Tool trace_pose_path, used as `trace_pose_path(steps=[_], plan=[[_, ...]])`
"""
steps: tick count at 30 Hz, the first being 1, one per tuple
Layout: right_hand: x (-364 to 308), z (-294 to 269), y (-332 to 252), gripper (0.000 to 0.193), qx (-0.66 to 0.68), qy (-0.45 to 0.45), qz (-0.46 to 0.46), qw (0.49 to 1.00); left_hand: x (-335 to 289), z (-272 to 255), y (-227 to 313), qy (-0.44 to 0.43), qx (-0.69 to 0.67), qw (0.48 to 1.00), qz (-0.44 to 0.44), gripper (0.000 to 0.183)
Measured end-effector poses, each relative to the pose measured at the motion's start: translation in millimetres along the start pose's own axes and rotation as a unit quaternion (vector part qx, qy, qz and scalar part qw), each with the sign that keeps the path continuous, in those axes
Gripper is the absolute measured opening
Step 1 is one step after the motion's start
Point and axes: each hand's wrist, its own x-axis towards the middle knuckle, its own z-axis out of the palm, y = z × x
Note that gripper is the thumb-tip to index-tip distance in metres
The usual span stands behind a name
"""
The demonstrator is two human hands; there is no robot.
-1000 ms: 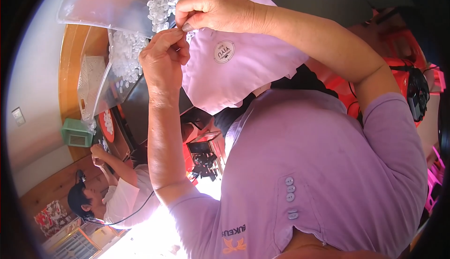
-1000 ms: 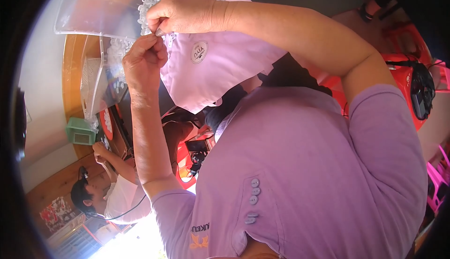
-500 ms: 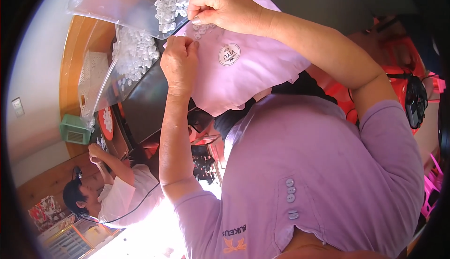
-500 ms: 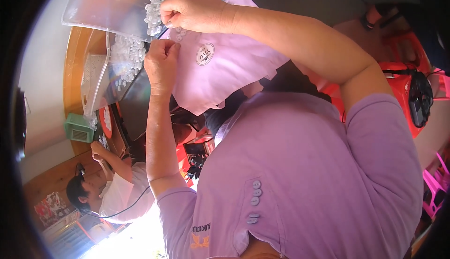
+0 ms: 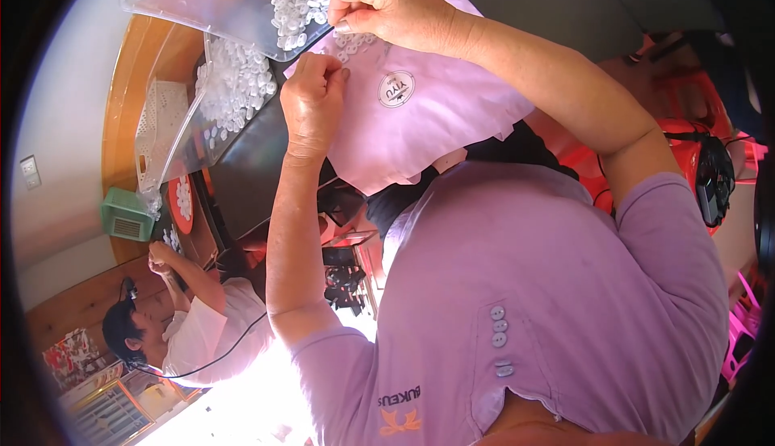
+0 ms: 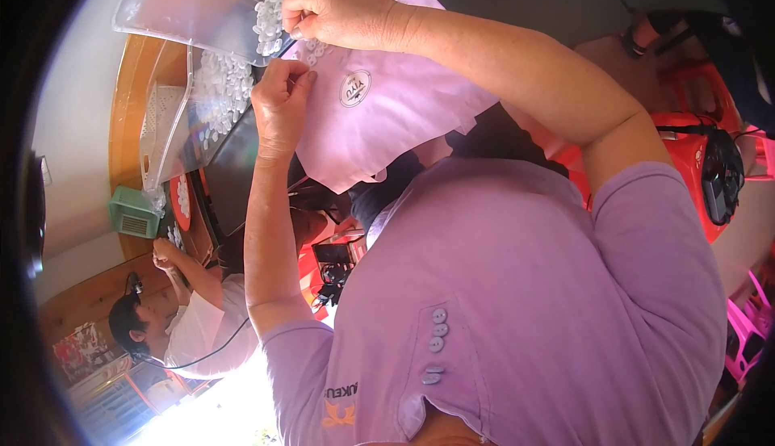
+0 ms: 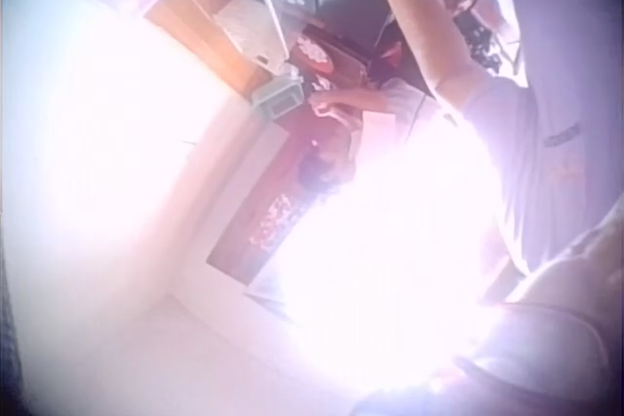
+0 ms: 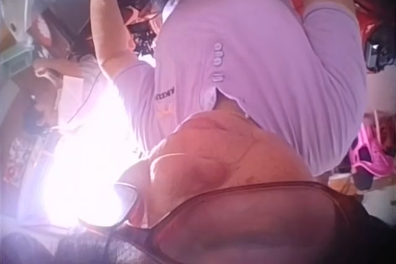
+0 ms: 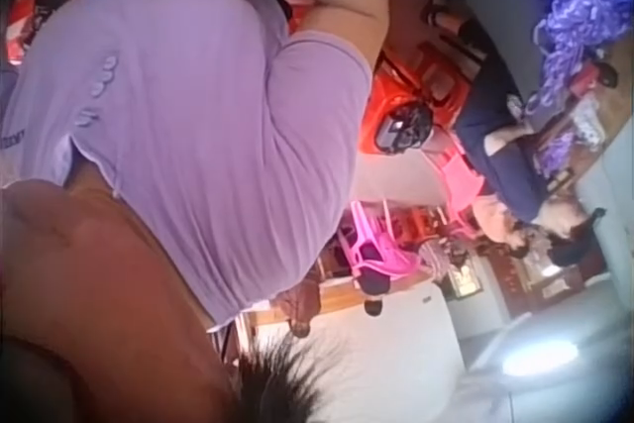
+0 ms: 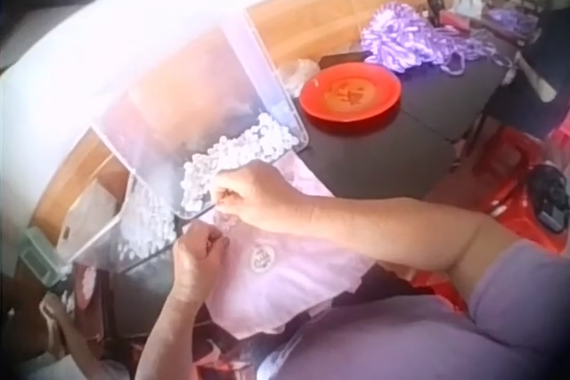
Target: Assembling small white plastic fastener components at a workbench.
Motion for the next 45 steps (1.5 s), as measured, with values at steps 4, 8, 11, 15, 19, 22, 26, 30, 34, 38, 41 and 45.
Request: trace_pose_path(steps=[4, 8, 11, 15, 19, 22, 26, 30, 34, 38, 41, 45], plan=[[0, -2, -4, 0.007, 0.011, -0.007, 0.008, 1.000, -2, 2, 11, 0.040, -0.291, 0.945, -0.144, 0.007], [-2, -5, -5, 0.010, 0.017, -0.016, 0.014, 1.000, 7, -5, 37, 0.025, -0.467, 0.863, -0.193, 0.016], [-2, -5, -9, 0.009, 0.028, -0.028, 0.033, 0.999, 6, -4, 41, 0.043, -0.513, 0.836, -0.192, 0.022], [-3, -7, -15, 0.005, 0.136, -0.075, 0.104, 0.982, 5, 2, 41, 0.095, -0.502, 0.842, -0.172, 0.020], [0, -12, -15, 0.004, 0.257, -0.150, 0.182, 0.937, 5, 9, 47, 0.144, -0.497, 0.842, -0.153, 0.021], [0, -11, -21, 0.003, 0.258, -0.146, 0.191, 0.936, 5, 11, 51, 0.185, -0.493, 0.838, -0.142, 0.022], [0, -8, -11, 0.003, 0.272, -0.092, 0.157, 0.945, 7, 12, 53, 0.204, -0.540, 0.797, -0.178, 0.019], [-3, -4, -13, 0.003, 0.245, -0.059, 0.154, 0.955, 7, 18, 51, 0.154, -0.553, 0.793, -0.205, 0.013], [-5, -4, -15, 0.003, 0.216, -0.041, 0.118, 0.968, 11, 16, 56, 0.186, -0.576, 0.767, -0.210, 0.008], [-6, 0, -14, 0.004, 0.205, -0.039, 0.100, 0.973, 11, 16, 52, 0.177, -0.581, 0.765, -0.212, 0.014], [-6, 0, -17, 0.004, 0.215, -0.057, 0.120, 0.968, 10, 14, 47, 0.162, -0.595, 0.759, -0.210, 0.015], [-6, -4, -22, 0.005, 0.183, -0.043, 0.131, 0.973, 7, 15, 40, 0.159, -0.592, 0.760, -0.216, 0.015]])
